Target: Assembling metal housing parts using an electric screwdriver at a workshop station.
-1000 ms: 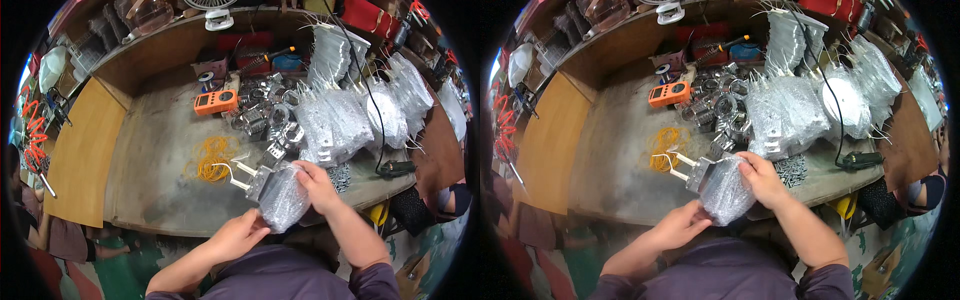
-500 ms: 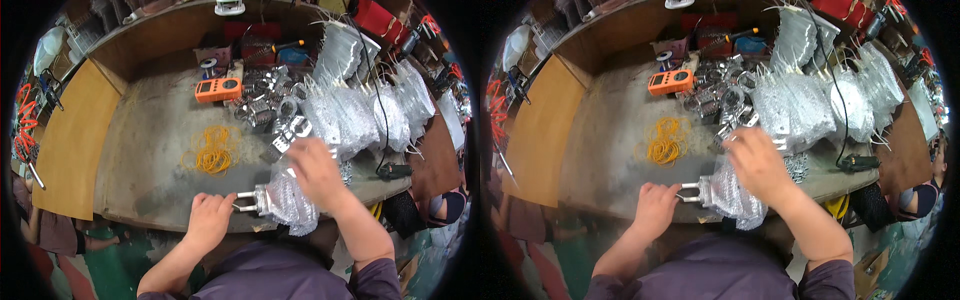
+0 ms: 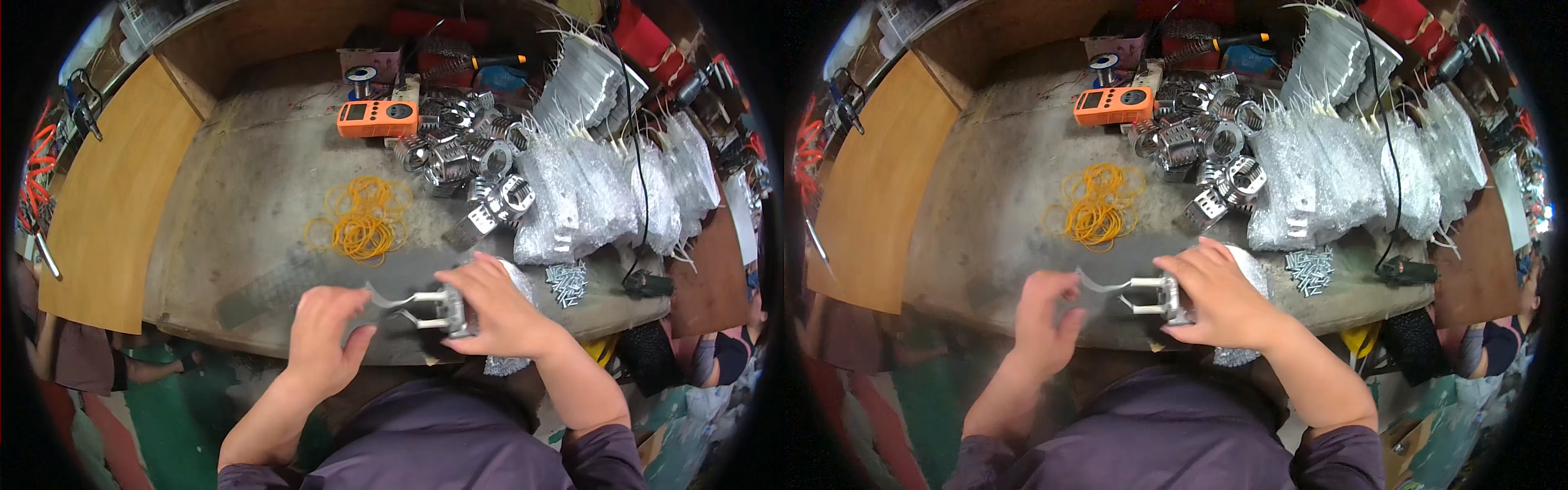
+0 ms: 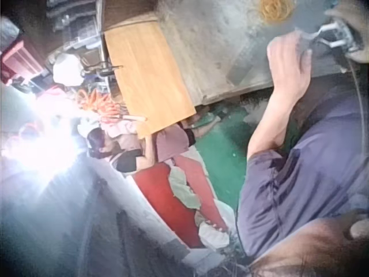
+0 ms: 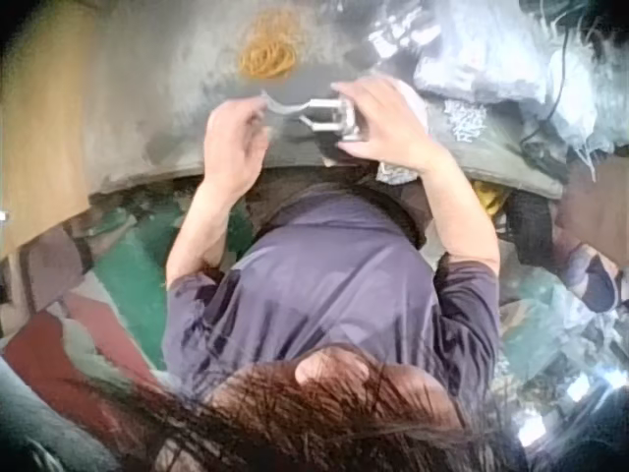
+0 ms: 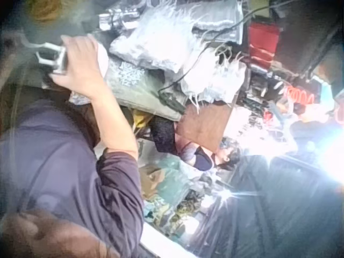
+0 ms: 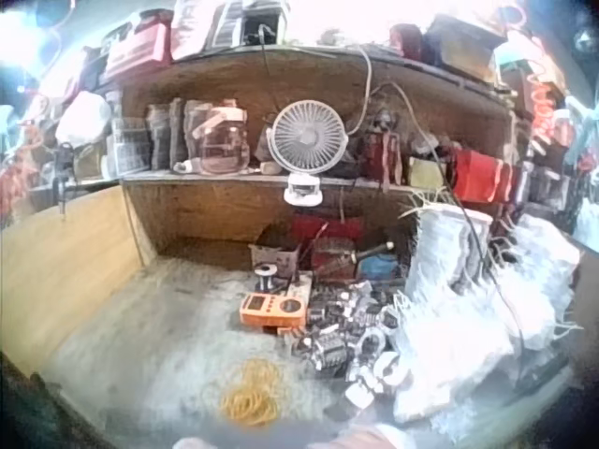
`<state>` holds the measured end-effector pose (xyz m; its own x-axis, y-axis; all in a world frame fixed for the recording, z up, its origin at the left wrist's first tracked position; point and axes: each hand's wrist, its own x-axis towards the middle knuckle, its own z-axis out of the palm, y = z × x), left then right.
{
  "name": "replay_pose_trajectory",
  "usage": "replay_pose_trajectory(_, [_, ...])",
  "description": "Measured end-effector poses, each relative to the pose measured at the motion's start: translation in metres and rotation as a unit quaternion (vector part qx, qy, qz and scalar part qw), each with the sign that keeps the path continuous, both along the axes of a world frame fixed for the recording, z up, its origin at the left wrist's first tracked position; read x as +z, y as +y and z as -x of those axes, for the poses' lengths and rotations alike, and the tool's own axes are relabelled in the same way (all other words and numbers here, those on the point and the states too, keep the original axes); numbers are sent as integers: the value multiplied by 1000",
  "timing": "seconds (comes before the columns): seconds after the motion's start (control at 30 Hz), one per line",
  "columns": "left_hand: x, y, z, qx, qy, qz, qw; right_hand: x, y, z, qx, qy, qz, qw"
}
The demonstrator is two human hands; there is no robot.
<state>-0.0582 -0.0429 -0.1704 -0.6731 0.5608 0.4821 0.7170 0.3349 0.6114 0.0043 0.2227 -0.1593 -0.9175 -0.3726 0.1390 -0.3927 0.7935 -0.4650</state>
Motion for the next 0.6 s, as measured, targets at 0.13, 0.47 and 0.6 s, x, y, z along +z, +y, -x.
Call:
replay_pose_trajectory(0.13, [-1, -2, 4, 6, -37, -125, 991, 2, 40, -20, -130, -99, 585, 795])
replay_pose_trajectory(0.47, [-21, 32, -22, -119, -58, -1, 991, -9, 51, -17, -7, -95, 804, 587])
replay_pose_trajectory(0.6, [-21, 46, -34, -189, -58, -5, 980, 4, 55, -18, -57, -131, 727, 672])
